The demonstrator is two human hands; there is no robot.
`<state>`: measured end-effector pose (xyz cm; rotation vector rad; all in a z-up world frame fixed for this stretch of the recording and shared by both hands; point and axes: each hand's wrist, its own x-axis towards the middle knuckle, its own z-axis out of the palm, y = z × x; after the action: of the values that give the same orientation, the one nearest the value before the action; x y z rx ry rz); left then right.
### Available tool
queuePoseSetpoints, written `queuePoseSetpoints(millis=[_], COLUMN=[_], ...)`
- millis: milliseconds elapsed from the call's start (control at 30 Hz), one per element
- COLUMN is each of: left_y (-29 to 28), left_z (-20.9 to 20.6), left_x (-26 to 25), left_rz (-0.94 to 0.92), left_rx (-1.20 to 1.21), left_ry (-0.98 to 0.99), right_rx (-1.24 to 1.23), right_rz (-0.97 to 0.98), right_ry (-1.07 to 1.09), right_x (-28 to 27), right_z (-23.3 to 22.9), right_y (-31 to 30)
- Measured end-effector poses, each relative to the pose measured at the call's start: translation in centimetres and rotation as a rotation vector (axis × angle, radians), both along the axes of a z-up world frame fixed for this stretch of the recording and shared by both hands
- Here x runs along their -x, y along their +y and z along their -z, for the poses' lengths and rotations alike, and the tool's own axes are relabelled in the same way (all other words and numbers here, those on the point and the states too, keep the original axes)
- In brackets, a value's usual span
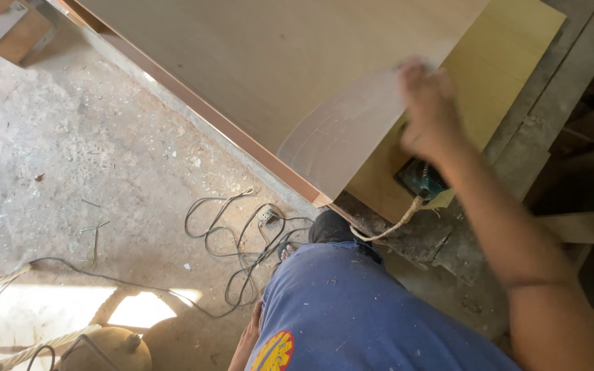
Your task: Sanding the surfaces and edges of a wooden box using manual sandpaper and an electric orbital sander.
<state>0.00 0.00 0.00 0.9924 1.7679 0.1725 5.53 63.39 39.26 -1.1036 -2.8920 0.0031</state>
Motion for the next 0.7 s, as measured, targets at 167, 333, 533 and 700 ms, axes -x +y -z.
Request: queuePoseSetpoints(millis=[167,333,533,700], left_y=[11.3,11.4,12.6,18.3], left_z=[-6.9,-9.1,-10.8,-16.3], left_x=[4.5,5.4,5.4,9.9], left_rz=[0.013,0.048,-0.044,0.095], left_rx=[0.029,0.071,0.087,0.196], left_ry=[-0.001,0.001,-0.034,0.143], right_rx=[0.053,0.175,0.128,0.507], right_rz=[-0.548,-0.098,-0.109,-0.526], right_ry=[0.173,0.06,-0.027,0.712], right_x=[1.0,-0.9,1.6,0.2], right_z=[3.6,1.2,2.5,3.9], right_y=[-10.2,-1.1,-9.9,-14.5])
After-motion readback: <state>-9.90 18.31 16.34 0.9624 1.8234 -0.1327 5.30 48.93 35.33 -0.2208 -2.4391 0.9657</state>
